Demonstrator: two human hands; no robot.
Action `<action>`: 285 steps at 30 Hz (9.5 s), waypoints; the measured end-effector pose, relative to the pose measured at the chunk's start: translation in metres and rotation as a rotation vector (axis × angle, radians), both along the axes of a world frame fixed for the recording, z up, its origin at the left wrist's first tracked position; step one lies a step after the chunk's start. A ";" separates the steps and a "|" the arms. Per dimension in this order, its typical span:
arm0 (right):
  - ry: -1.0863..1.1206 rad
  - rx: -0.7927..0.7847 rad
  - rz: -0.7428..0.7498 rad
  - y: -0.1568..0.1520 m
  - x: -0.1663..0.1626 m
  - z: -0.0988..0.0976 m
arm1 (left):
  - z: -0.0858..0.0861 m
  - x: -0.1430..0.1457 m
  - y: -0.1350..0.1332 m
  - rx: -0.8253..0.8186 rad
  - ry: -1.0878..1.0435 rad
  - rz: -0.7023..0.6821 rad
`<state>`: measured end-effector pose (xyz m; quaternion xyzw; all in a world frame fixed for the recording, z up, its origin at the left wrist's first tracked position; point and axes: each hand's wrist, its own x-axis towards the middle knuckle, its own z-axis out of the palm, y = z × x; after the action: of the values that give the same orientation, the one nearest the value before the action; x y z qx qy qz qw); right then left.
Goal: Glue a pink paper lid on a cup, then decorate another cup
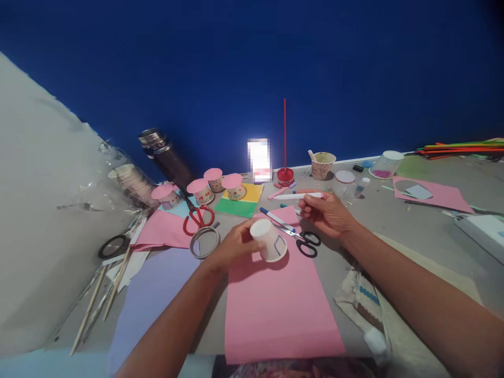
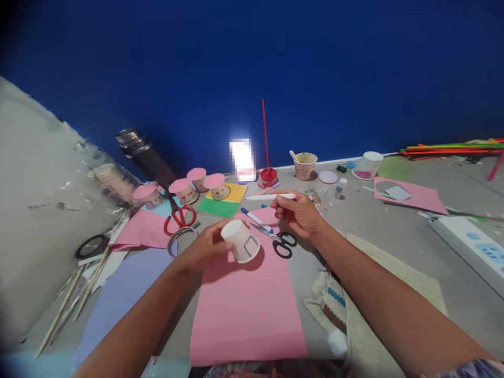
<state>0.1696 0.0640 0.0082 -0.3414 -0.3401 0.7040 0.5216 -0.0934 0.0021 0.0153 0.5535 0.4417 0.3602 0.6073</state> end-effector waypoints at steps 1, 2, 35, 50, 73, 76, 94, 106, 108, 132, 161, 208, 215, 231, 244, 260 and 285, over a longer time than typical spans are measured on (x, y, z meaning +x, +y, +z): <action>-0.002 0.007 0.005 -0.002 0.000 0.002 | 0.001 -0.001 0.003 -0.064 -0.120 0.033; -0.011 0.017 0.011 -0.004 0.000 0.004 | 0.002 -0.001 0.006 -0.122 -0.239 0.066; -0.779 1.209 -0.132 -0.069 -0.024 0.034 | -0.020 0.037 -0.003 -0.322 -0.863 0.247; -0.798 1.111 -0.128 -0.069 -0.017 0.030 | -0.017 0.037 -0.003 -0.295 -0.829 0.230; -0.795 1.014 -0.166 -0.069 -0.014 0.033 | -0.016 0.036 -0.004 -0.382 -0.903 0.236; -0.800 1.008 -0.181 -0.069 -0.014 0.033 | -0.016 0.036 -0.004 -0.388 -0.891 0.219; -0.795 0.950 -0.111 -0.070 -0.012 0.030 | -0.017 0.035 -0.003 -0.360 -0.855 0.206; -0.801 0.958 -0.097 -0.069 -0.014 0.029 | -0.015 0.039 -0.004 -0.373 -0.862 0.267; -0.789 0.962 -0.058 -0.069 -0.014 0.029 | -0.015 0.040 -0.004 -0.382 -0.852 0.282; -0.817 1.030 -0.145 -0.067 -0.017 0.030 | -0.019 0.042 -0.005 -0.315 -0.811 0.287; -0.764 0.991 -0.001 -0.065 -0.016 0.027 | -0.021 0.043 -0.005 -0.307 -0.792 0.362; -0.842 0.879 -0.203 -0.065 -0.011 0.029 | -0.018 0.042 -0.006 -0.397 -0.825 0.345; -0.845 0.901 -0.181 -0.065 -0.011 0.030 | -0.017 0.042 -0.006 -0.431 -0.856 0.361; -0.829 0.931 -0.089 -0.067 -0.013 0.032 | -0.020 0.041 -0.005 -0.420 -0.823 0.406; -0.815 0.966 -0.120 -0.067 -0.013 0.028 | -0.020 0.042 -0.006 -0.386 -0.827 0.366; -0.844 1.026 -0.135 -0.066 -0.016 0.030 | -0.023 0.043 -0.007 -0.317 -0.758 0.321; -0.847 0.953 -0.143 -0.064 -0.012 0.030 | -0.023 0.043 -0.006 -0.315 -0.770 0.326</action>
<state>0.1579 0.0000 0.0378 -0.3427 -0.7686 0.2433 0.4824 -0.0506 -0.0041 -0.0078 0.2029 0.3143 0.5593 0.7398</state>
